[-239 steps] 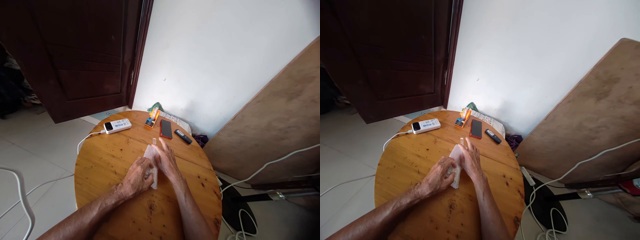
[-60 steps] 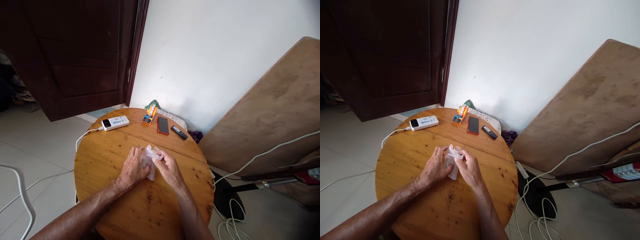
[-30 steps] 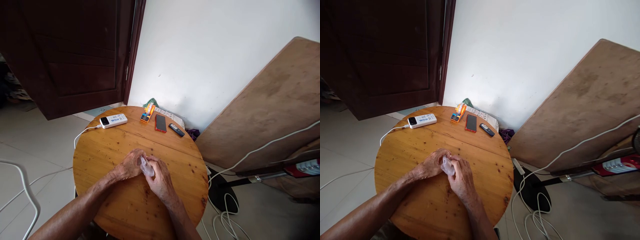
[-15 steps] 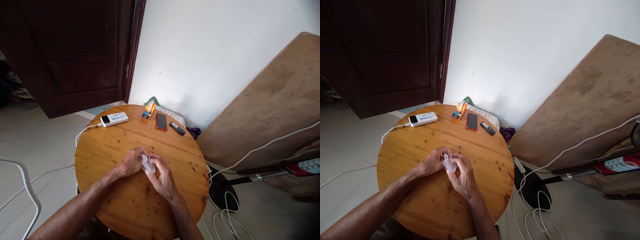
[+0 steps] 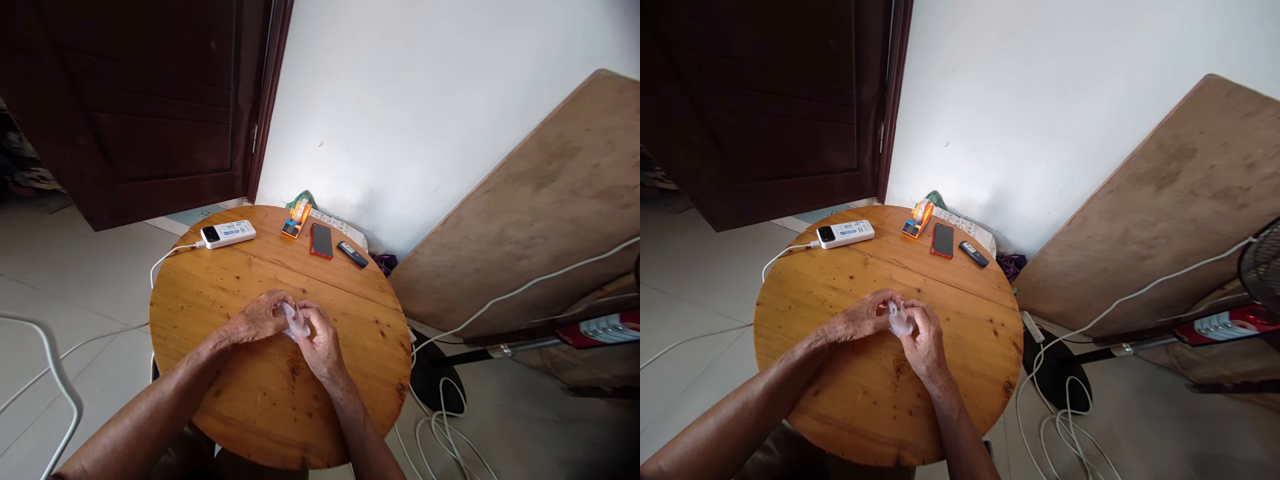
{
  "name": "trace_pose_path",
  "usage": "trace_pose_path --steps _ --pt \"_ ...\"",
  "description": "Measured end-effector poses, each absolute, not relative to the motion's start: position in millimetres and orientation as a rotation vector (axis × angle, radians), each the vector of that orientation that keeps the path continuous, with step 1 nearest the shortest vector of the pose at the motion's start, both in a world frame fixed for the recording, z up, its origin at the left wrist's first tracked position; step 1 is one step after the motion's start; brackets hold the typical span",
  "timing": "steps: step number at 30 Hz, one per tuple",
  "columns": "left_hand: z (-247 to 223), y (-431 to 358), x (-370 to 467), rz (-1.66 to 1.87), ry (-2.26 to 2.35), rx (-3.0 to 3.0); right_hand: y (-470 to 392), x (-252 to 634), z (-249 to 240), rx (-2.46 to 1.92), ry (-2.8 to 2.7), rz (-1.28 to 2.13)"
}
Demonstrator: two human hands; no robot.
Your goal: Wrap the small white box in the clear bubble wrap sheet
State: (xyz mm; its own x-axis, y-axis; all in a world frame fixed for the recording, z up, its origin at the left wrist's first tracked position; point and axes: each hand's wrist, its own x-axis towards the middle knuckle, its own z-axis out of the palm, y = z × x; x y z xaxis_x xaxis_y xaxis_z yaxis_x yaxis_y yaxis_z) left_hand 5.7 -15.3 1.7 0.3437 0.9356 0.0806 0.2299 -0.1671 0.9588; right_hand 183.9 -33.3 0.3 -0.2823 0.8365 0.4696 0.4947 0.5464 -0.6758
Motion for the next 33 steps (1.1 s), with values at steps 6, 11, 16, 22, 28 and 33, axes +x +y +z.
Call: trace_pose_path --steps 6,11,16,22,28,33 --pt "-1.3 -14.8 6.7 0.904 1.029 1.601 -32.8 186.8 3.3 -1.028 -1.951 0.617" --pt "-4.7 -13.0 10.8 0.955 1.050 1.534 -35.3 195.9 4.1 -1.020 -2.137 0.540" --pt "-4.3 -12.8 13.7 0.986 1.083 1.505 -32.6 192.2 -7.9 -1.036 -2.199 0.300" --pt "7.1 -15.1 13.5 0.971 1.173 1.588 -34.7 186.4 -5.9 -1.064 -2.037 0.506" --pt "13.1 -18.4 10.9 0.821 1.154 1.546 -35.2 188.8 5.3 -1.184 -1.565 1.306" --pt "16.6 -19.3 5.2 0.748 0.952 1.469 -32.1 191.9 10.1 -1.227 -1.338 1.480"
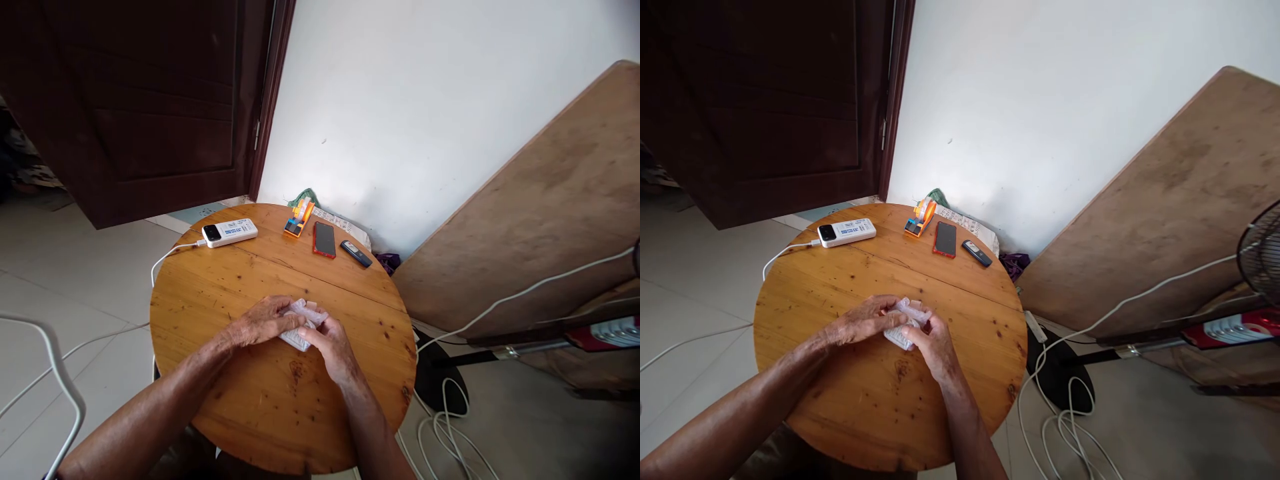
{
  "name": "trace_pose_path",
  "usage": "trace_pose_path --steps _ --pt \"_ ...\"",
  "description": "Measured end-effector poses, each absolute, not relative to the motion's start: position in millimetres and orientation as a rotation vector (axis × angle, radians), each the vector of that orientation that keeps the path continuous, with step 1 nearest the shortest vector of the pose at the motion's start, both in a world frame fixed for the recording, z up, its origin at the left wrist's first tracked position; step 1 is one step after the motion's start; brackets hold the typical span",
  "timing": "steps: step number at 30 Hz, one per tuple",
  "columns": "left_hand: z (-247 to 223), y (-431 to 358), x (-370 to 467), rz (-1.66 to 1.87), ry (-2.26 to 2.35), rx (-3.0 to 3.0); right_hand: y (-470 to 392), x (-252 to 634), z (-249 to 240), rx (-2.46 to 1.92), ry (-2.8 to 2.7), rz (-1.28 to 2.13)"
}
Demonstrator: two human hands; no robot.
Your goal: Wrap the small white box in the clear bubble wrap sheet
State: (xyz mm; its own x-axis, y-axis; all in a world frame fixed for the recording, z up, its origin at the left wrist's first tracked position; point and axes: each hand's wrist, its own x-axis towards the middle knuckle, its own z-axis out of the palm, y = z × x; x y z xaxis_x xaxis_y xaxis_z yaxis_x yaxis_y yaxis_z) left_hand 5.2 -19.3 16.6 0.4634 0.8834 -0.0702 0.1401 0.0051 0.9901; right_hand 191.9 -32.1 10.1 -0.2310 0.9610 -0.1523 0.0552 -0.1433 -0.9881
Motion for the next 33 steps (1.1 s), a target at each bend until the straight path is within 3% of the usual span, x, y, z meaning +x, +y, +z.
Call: trace_pose_path --steps 11,17,33 --pt "14.5 -18.3 6.3 0.746 0.827 1.334 -29.9 197.6 6.6 -1.314 -1.509 1.237" --pt "9.7 -17.1 8.9 0.769 0.885 1.357 -28.9 203.3 13.4 -1.178 -1.493 1.303" --pt "14.3 -19.5 9.4 0.712 0.907 1.447 -24.2 199.1 1.8 -1.320 -1.554 1.217"
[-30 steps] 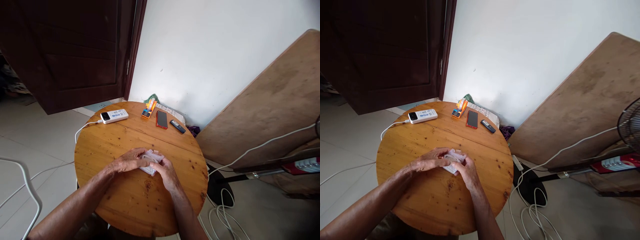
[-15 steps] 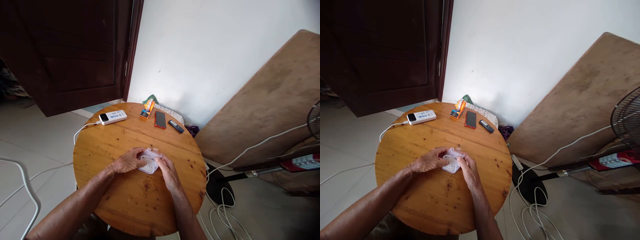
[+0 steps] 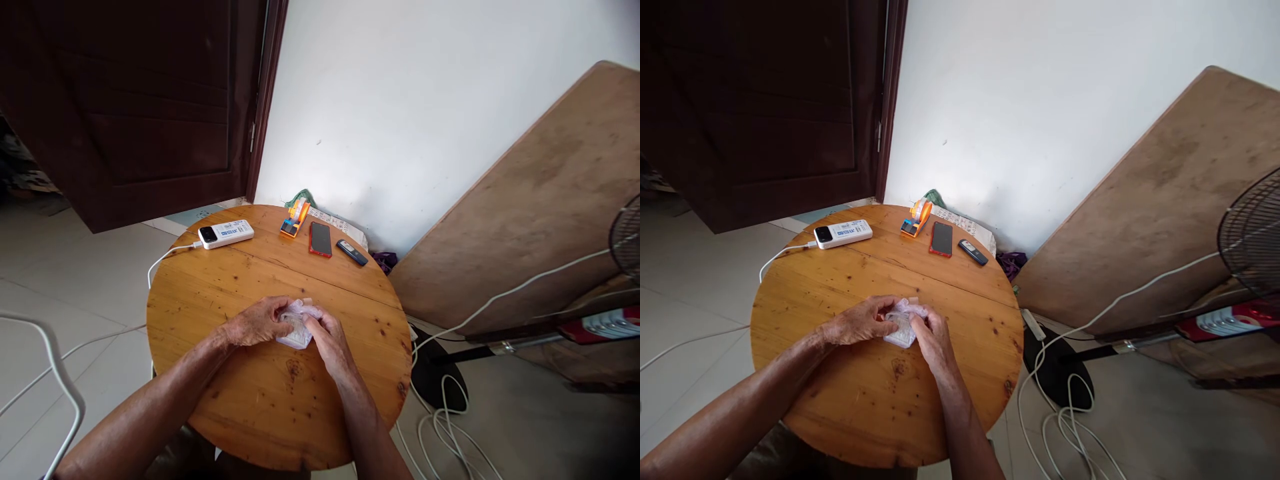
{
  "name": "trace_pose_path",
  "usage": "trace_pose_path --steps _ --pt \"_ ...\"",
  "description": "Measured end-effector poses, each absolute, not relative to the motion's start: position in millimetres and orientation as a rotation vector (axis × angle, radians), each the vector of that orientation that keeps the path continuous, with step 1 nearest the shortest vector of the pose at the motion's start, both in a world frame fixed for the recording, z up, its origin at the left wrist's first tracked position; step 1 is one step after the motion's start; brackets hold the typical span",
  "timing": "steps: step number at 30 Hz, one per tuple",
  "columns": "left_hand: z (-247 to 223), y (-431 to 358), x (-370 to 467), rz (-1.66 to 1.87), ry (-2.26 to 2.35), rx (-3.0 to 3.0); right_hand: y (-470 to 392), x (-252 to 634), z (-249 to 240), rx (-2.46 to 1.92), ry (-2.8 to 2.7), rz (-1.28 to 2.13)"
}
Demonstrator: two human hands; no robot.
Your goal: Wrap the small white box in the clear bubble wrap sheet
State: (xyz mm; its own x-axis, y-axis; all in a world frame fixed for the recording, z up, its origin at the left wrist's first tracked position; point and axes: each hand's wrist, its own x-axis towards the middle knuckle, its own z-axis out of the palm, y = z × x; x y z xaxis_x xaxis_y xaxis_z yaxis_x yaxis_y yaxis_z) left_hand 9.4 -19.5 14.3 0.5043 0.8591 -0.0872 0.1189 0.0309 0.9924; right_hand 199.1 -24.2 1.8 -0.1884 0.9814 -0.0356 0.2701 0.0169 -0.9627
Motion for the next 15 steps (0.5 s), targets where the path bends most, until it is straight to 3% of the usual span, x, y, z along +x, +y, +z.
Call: trace_pose_path --steps 15 --pt "11.4 -19.7 12.3 0.736 0.897 1.463 -27.4 192.5 9.5 -1.341 -1.473 1.188"
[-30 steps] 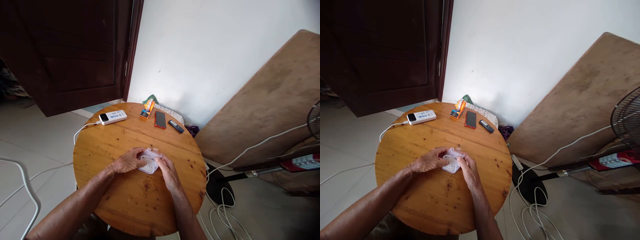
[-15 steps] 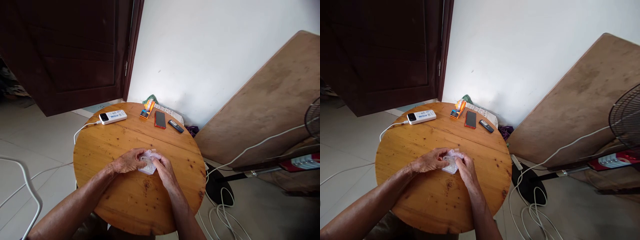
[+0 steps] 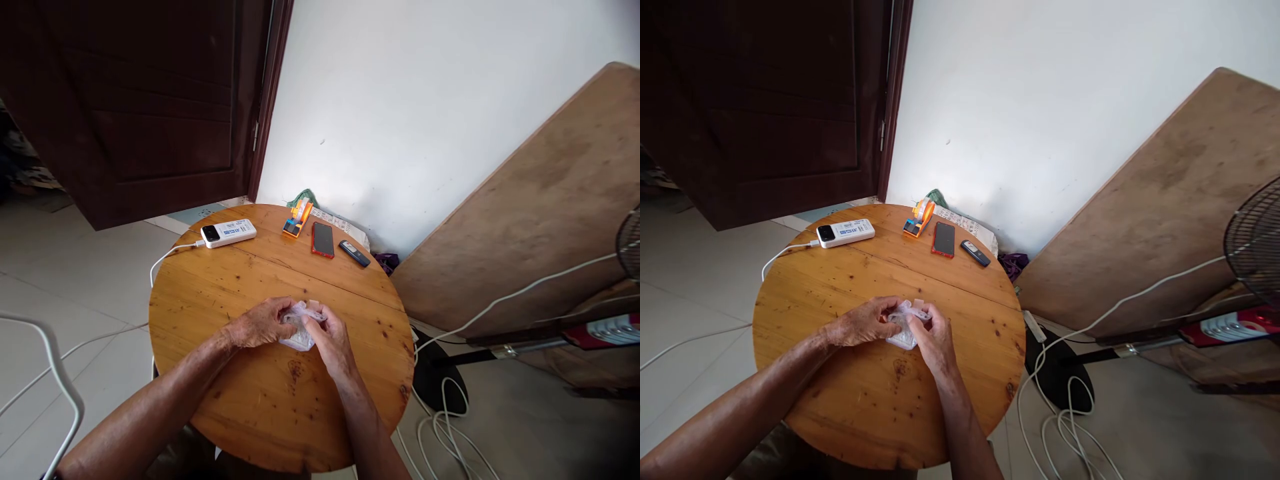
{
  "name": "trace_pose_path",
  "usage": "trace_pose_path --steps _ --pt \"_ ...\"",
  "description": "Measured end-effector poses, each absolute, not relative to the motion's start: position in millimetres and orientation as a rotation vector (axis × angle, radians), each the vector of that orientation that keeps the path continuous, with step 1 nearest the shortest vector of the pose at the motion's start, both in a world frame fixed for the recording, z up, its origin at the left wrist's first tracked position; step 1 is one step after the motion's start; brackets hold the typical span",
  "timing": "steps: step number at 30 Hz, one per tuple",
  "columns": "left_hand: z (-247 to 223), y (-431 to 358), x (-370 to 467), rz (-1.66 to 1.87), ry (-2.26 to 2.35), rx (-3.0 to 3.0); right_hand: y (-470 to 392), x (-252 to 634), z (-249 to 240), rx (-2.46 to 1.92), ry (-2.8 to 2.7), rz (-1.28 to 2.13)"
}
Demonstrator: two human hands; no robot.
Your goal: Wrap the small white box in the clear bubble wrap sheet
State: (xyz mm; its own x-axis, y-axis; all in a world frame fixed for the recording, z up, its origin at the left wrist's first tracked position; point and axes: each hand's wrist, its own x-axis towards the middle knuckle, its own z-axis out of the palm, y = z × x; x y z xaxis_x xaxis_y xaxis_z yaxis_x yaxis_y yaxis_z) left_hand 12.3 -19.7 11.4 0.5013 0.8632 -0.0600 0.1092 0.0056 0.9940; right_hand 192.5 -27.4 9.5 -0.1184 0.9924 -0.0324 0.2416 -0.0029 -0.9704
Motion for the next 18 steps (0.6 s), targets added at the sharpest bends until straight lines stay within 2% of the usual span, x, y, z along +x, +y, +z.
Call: trace_pose_path --steps 18 --pt "16.8 -23.1 12.6 0.702 0.980 1.541 -22.0 191.9 4.8 -1.413 -1.518 1.083"
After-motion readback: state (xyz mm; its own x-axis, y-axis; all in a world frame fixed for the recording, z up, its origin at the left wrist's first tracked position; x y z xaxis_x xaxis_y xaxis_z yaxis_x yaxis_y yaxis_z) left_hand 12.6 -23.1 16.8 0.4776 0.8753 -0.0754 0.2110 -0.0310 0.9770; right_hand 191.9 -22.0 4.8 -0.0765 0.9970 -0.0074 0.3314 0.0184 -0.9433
